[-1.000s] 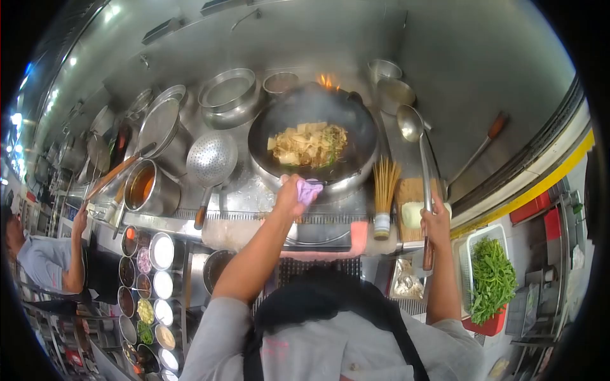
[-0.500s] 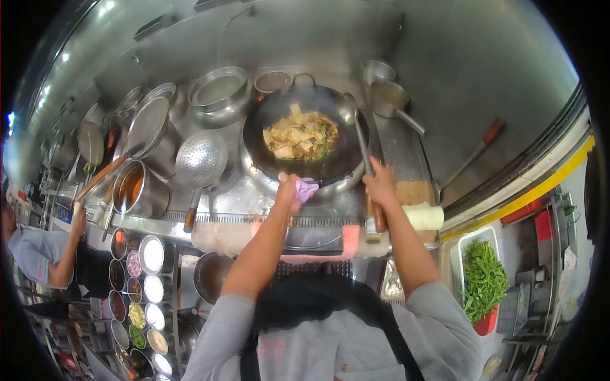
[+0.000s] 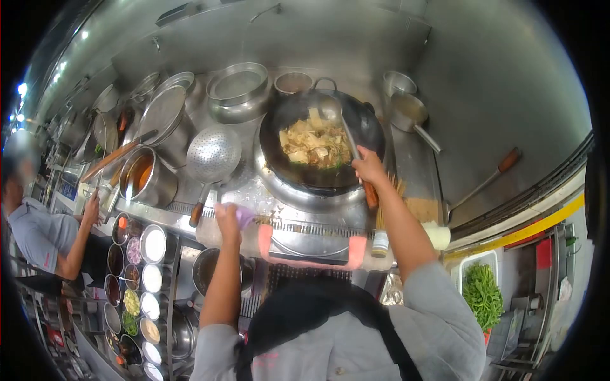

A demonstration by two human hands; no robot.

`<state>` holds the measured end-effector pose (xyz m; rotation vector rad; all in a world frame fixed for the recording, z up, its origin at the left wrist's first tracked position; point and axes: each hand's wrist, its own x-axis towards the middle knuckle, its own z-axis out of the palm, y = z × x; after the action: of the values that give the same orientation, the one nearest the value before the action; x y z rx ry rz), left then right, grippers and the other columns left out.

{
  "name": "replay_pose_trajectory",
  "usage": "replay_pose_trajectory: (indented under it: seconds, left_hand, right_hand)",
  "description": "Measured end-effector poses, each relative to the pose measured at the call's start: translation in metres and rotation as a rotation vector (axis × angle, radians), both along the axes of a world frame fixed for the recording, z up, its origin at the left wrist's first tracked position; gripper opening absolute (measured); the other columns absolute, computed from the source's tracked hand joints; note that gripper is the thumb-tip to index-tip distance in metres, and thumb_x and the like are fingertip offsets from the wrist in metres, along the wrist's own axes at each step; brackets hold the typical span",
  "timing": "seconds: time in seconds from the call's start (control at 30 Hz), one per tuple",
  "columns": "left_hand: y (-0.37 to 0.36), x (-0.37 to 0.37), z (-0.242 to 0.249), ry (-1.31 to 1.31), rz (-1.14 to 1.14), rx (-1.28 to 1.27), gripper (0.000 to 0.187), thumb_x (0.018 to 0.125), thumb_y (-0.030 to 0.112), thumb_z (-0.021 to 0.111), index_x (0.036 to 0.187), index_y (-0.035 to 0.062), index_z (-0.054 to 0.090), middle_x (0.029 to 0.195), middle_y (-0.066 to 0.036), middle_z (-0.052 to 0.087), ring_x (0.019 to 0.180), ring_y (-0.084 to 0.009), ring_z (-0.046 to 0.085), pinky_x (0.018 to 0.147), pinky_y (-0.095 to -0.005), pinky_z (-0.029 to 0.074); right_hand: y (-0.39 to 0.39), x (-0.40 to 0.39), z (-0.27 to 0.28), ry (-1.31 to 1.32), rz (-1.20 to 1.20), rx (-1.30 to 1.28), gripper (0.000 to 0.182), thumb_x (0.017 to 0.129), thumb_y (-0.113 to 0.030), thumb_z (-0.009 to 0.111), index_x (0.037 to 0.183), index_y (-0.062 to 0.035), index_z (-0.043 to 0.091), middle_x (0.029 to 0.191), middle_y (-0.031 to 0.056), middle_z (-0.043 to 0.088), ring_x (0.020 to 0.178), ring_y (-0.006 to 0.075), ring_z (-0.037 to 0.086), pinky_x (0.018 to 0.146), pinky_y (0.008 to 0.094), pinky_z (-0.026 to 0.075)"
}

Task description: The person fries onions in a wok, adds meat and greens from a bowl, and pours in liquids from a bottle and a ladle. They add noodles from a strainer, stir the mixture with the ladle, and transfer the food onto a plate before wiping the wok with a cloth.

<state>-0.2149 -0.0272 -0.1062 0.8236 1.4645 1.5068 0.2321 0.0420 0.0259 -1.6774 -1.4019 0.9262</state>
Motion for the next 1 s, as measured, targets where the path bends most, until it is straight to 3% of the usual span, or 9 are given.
replay_pose_trajectory:
  seconds: [0.03,0.17,0.27,0.37,0.57,0.67,0.77,0.8,1.0]
  left_hand:
    - [-0.008,-0.011,-0.01,0.038,0.031,-0.033,0.031,0.083,0.015,0.059,0.112,0.0031,0.054,0.097,-0.009,0.055,0.09,-0.0194,0.054,0.081,-0.0322,0.046]
    - [-0.028,-0.033,-0.048,0.118,0.147,-0.046,0.039,0.083,0.017,0.06,0.116,-0.0006,0.053,0.103,-0.011,0.057,0.097,-0.0224,0.055,0.087,-0.0331,0.045]
    - [-0.031,-0.034,-0.054,0.148,0.121,-0.035,0.042,0.083,0.019,0.06,0.119,-0.0032,0.051,0.108,-0.014,0.057,0.101,-0.0251,0.055,0.091,-0.0348,0.043]
    - [-0.036,-0.027,-0.04,0.203,0.127,-0.033,0.044,0.084,0.02,0.06,0.119,-0.0046,0.05,0.11,-0.016,0.057,0.103,-0.0273,0.055,0.094,-0.0359,0.042]
    - [-0.038,-0.025,-0.04,0.207,0.114,0.01,0.048,0.084,0.022,0.06,0.12,-0.0077,0.048,0.114,-0.019,0.055,0.109,-0.0296,0.053,0.097,-0.0354,0.039]
    - [-0.036,-0.031,-0.042,0.215,0.075,-0.009,0.049,0.084,0.022,0.06,0.12,-0.0088,0.048,0.114,-0.019,0.055,0.107,-0.0297,0.052,0.097,-0.0358,0.039]
    - [-0.036,-0.032,-0.05,0.22,0.089,0.002,0.047,0.084,0.022,0.059,0.118,-0.0086,0.049,0.112,-0.019,0.054,0.104,-0.0298,0.052,0.095,-0.0368,0.04]
    - [-0.038,-0.03,-0.044,0.216,0.084,0.0,0.045,0.084,0.022,0.059,0.116,-0.0084,0.049,0.112,-0.019,0.054,0.104,-0.03,0.052,0.095,-0.0374,0.04]
    - [-0.037,-0.031,-0.045,0.259,0.076,0.004,0.04,0.085,0.022,0.058,0.112,-0.0064,0.052,0.108,-0.02,0.054,0.102,-0.0312,0.052,0.093,-0.039,0.04]
  right_hand:
    - [0.004,-0.005,0.001,0.021,0.017,-0.009,0.066,0.079,-0.008,0.061,0.142,0.0002,0.045,0.058,0.0111,0.061,0.045,0.0188,0.059,0.048,0.0342,0.049]
    - [-0.005,-0.013,0.022,-0.183,0.247,-0.059,0.067,0.079,-0.008,0.062,0.144,-0.0073,0.045,0.074,0.0147,0.065,0.061,0.0239,0.065,0.06,0.0363,0.053]
    - [-0.016,0.018,0.011,-0.689,0.482,0.394,0.07,0.077,-0.003,0.062,0.144,-0.013,0.045,0.089,0.019,0.062,0.083,0.0324,0.064,0.077,0.0403,0.051]
    - [-0.062,0.032,0.064,-0.846,0.45,0.159,0.072,0.076,-0.001,0.061,0.144,-0.0157,0.046,0.096,0.0203,0.059,0.096,0.0395,0.059,0.09,0.0438,0.046]
    - [-0.101,0.074,0.046,-0.609,0.241,0.255,0.07,0.077,-0.002,0.06,0.144,-0.0169,0.047,0.101,0.0192,0.063,0.094,0.0395,0.061,0.087,0.0423,0.049]
    - [-0.108,0.079,0.02,-0.437,0.159,0.359,0.068,0.079,-0.001,0.059,0.144,-0.0155,0.047,0.089,0.0152,0.065,0.075,0.0287,0.066,0.07,0.0372,0.052]
    - [-0.133,0.061,0.046,-0.079,0.079,-0.022,0.066,0.081,-0.002,0.058,0.145,-0.0138,0.046,0.078,0.0065,0.061,0.056,0.0145,0.058,0.052,0.0301,0.048]
    - [-0.144,0.051,0.057,0.016,0.069,-0.06,0.065,0.082,-0.002,0.058,0.146,-0.0101,0.045,0.074,0.0001,0.056,0.049,0.0059,0.049,0.043,0.0249,0.042]
    - [-0.152,0.03,0.058,0.119,0.109,-0.089,0.065,0.082,-0.003,0.059,0.145,-0.0056,0.044,0.072,0.0004,0.056,0.051,0.0073,0.05,0.043,0.025,0.041]
